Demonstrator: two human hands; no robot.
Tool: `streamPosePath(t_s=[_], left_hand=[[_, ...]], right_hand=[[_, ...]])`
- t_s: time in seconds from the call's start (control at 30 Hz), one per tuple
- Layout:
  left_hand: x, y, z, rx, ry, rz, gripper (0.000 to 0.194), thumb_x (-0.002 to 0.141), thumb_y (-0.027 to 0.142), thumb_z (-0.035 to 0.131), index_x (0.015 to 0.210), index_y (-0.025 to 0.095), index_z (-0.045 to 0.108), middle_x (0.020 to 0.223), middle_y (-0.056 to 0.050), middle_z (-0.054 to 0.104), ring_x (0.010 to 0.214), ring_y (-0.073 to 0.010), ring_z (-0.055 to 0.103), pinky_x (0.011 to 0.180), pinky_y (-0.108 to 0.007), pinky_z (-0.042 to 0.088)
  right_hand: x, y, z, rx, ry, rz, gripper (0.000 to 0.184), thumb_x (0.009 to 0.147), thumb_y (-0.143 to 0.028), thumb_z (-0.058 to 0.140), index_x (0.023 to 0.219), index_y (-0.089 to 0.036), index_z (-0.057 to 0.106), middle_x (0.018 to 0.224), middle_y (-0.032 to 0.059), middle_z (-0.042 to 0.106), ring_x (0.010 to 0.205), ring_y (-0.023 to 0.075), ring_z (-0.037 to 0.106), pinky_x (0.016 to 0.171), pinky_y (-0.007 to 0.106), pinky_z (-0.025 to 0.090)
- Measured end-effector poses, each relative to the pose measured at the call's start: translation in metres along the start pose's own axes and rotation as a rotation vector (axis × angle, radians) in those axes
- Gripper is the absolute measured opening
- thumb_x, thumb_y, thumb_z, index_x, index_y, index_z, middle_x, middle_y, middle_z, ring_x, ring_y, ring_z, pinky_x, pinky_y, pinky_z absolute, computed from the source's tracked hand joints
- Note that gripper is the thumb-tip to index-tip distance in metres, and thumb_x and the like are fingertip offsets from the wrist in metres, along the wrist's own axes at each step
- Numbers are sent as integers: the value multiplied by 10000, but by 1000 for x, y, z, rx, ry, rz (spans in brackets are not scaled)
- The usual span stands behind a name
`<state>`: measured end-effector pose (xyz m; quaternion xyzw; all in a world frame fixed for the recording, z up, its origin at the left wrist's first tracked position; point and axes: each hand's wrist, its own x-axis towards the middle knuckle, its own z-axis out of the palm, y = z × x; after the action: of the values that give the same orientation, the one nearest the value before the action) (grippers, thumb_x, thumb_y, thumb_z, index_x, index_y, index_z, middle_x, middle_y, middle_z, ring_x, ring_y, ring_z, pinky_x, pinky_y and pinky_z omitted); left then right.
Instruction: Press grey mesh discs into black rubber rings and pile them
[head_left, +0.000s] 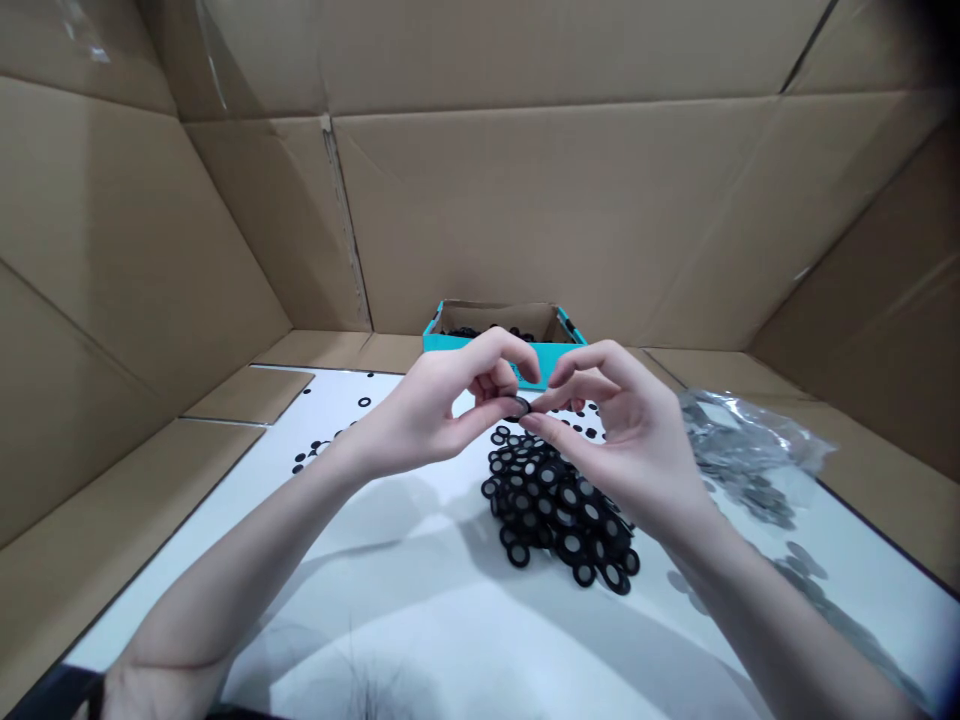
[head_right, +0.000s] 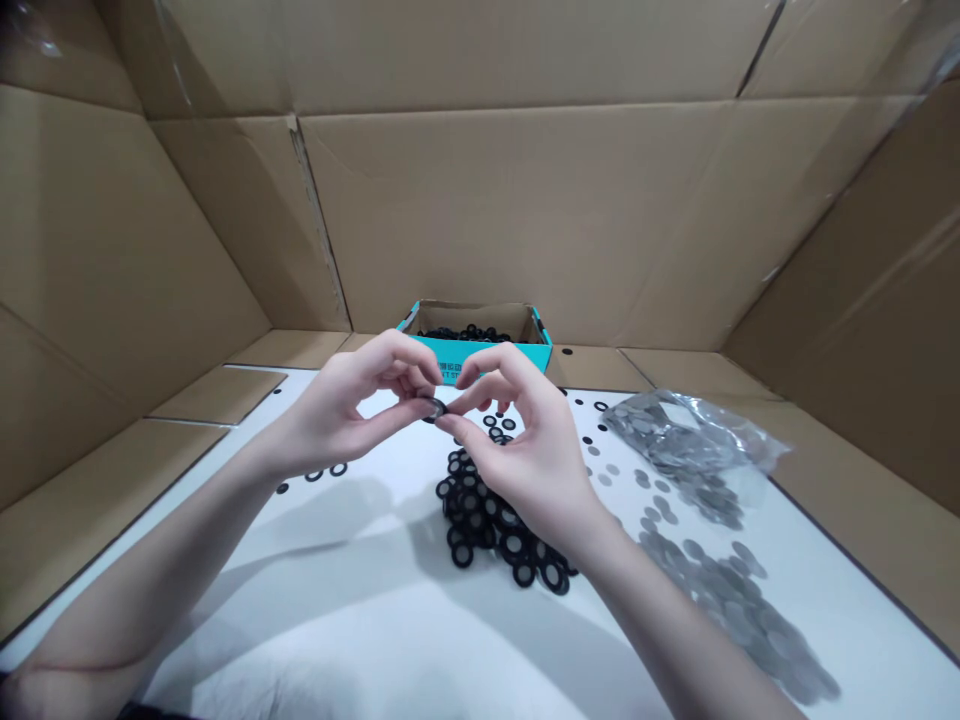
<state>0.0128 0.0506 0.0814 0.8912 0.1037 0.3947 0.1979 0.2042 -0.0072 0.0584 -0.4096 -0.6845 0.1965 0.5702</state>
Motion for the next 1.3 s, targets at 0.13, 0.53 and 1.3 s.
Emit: streamPosePath(t_s=[0.13, 0.53, 1.3], left_hand=[[0, 3, -4, 29, -72, -34, 189, 936, 70, 573, 1058, 201, 515, 809, 24, 620, 707, -74, 622, 637, -176, 519], [-1, 2, -2, -82, -48, -48, 193, 914, 69, 591, 1022, 203, 503, 797, 21, 600, 713, -76, 627, 638, -175, 533], [0, 6, -9, 70, -121, -29, 192, 923, 68, 561, 1048, 204, 510, 861, 2, 632, 724, -83, 625, 647, -185, 552]], right_hand=[[2, -1, -2, 55, -44, 16, 264, 772, -152, 730, 866, -262, 509, 699, -77, 603, 711, 158, 656, 739, 350, 450], [4, -1, -7, 96, -91, 30, 294, 752, -154, 748, 843, -256, 488, 708, -79, 541, 688, 138, 634, 725, 327, 453], [3, -1, -2, 49, -62, 42, 270, 754, -175, 734, 810, -252, 482, 696, -78, 559, 693, 154, 658, 738, 352, 472]])
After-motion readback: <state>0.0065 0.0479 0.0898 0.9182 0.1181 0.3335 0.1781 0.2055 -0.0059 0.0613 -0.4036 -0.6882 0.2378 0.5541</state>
